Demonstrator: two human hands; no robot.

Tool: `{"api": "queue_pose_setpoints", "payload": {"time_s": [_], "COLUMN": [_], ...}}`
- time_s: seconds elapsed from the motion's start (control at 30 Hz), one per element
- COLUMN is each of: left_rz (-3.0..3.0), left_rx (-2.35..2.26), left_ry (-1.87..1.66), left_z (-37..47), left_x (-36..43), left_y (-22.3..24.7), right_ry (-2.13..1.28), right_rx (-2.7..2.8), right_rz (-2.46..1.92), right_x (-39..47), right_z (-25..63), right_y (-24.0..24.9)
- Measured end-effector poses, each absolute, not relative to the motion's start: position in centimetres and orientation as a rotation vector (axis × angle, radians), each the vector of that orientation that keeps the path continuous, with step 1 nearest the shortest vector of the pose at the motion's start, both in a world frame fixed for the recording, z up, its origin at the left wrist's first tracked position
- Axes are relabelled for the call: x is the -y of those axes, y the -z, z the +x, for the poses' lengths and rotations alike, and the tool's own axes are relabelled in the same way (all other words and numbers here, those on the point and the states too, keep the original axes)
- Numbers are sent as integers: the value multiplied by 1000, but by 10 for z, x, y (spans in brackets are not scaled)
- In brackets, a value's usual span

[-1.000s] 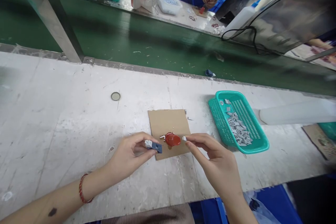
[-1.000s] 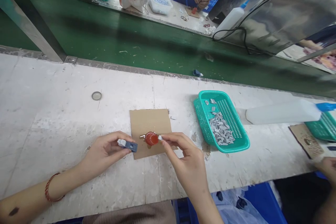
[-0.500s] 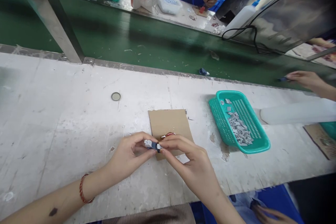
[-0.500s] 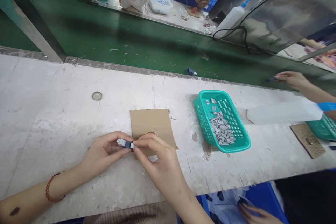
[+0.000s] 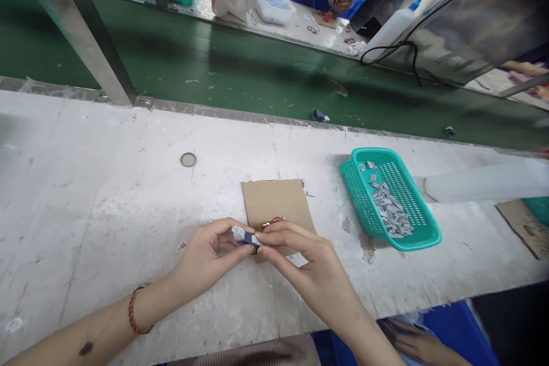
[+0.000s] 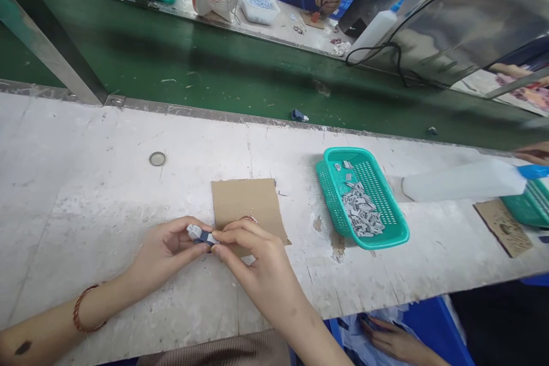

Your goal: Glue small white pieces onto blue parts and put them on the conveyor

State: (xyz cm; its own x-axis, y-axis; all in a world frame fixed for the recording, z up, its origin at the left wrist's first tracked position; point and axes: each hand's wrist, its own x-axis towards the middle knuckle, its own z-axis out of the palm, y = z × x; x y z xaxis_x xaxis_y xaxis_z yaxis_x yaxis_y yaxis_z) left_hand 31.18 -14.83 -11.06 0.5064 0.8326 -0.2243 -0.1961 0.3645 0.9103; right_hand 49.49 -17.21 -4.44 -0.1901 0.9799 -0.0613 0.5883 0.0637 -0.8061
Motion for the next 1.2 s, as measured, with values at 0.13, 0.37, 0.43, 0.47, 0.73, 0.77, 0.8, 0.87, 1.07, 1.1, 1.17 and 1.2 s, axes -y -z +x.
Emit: {"api": "queue_pose_setpoints", "payload": {"time_s": [0.13, 0.37, 0.43, 0.47, 0.73, 0.77, 0.8, 0.87, 1.07, 1.1, 1.17, 1.2], "left_rz": [812, 624, 563, 539, 474, 468, 468, 464, 361, 352, 339, 343], "left_rx": [-730, -702, -738, -749, -635, -605, -574, -530, -541, -548, -559, -563], "left_ry": [-759, -782, -754, -741, -737, -727, -719, -713, -686, -677, -668, -664], "left_z": [309, 309, 310, 311, 316, 316, 317, 319, 330, 333, 339, 341], "left_x": [144, 149, 151, 152, 151, 152, 153, 154, 158, 158, 157, 155], "left_y": [102, 85, 82, 81, 72, 71, 70, 69, 67, 67, 67, 66], "right_ry": [-883, -510, -425, -392, -444, -474, -471, -392, -151, -120, -54, -23], "right_rx": [1948, 2224, 2195, 2189, 2122, 2097, 2081, 2089, 2162, 2166, 2169, 2172], "right_rz": [-1480, -1203, -1158, -1144, -1167, -1168, -1164, -1144, -1055, -1046, -1036, -1035], "right_x": [176, 172, 171, 170, 172, 172, 171, 170, 167, 167, 167, 168], "right_z": [495, 483, 480, 479, 479, 479, 479, 481, 489, 491, 496, 499], "right_y": [40, 46, 49, 49, 48, 47, 46, 44, 41, 41, 43, 44]}}
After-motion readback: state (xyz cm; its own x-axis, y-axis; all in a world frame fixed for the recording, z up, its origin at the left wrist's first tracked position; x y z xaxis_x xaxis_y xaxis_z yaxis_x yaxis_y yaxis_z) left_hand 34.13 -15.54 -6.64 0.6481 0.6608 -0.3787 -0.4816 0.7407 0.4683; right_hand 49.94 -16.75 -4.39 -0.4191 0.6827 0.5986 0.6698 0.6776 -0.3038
